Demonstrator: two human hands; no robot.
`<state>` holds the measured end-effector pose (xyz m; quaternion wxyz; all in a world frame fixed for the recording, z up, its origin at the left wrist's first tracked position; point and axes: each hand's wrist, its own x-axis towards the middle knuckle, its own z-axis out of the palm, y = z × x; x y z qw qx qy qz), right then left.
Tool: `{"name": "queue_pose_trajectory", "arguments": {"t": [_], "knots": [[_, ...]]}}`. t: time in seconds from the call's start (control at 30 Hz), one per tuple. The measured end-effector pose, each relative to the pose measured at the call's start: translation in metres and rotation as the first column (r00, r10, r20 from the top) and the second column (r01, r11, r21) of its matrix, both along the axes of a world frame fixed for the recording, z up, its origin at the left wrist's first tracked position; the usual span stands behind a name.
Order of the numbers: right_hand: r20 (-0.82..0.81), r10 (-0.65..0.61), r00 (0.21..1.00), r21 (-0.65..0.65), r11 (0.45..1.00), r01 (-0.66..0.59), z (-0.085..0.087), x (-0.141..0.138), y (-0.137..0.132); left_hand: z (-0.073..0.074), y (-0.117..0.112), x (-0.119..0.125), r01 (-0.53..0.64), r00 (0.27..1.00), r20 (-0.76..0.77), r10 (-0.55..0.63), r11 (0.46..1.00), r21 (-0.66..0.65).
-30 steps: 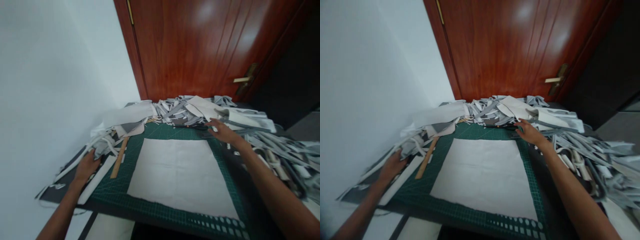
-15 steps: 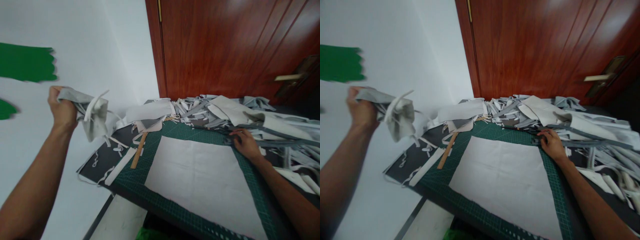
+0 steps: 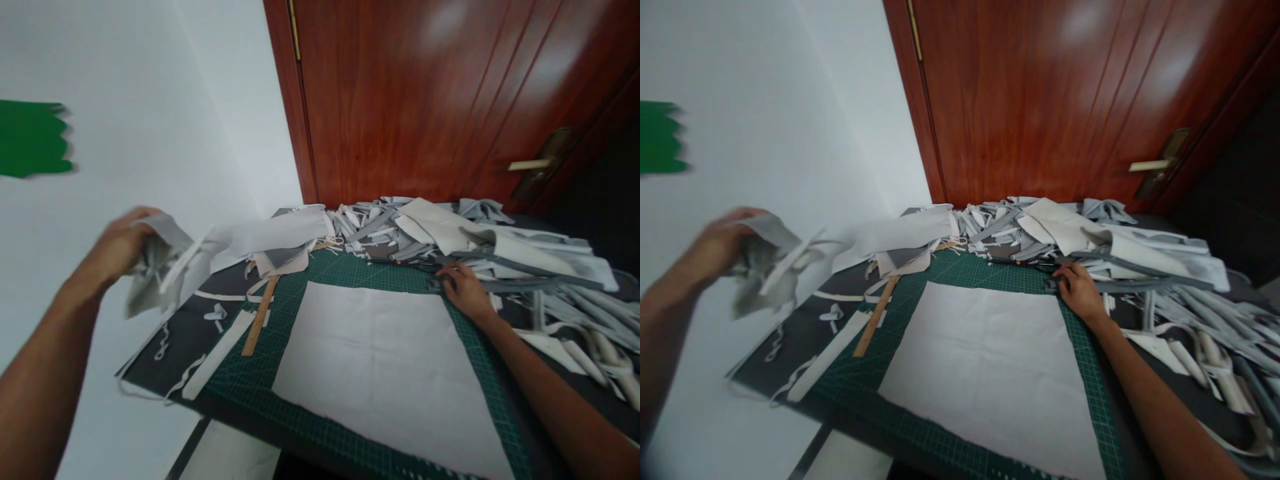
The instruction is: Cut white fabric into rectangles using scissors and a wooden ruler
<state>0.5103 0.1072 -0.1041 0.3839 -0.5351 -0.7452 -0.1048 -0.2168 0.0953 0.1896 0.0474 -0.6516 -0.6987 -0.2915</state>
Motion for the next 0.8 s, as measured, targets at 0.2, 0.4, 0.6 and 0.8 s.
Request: {"name": "queue_pose_trajectory", "arguments": {"t": [0.2,0.4,0.6,0.8], "knots": [[0.001,-0.012,1.000,-0.020,1.000,0.012,-0.001,-0.002,0.001,-0.049,0.012,0.019,0.172,0.940,-0.133,-0.315,0.770,-0.614],[-0.005,-0.009,1.000,-0.050,0.999,0.009,0.001,-0.004,0.002,-0.107,0.085,0.079,0.120,0.925,-0.272,-0.266,0.883,-0.454],[-0.015,-0.025,1.000,-0.077,0.997,0.024,0.004,-0.006,0.001,-0.180,0.134,0.155,-0.013,0.924,-0.361,-0.125,0.934,-0.357],[-0.039,-0.028,0.999,-0.104,0.994,0.024,0.006,-0.008,0.004,-0.210,0.136,0.183,-0.061,0.921,-0.386,-0.053,0.959,-0.276]]}}
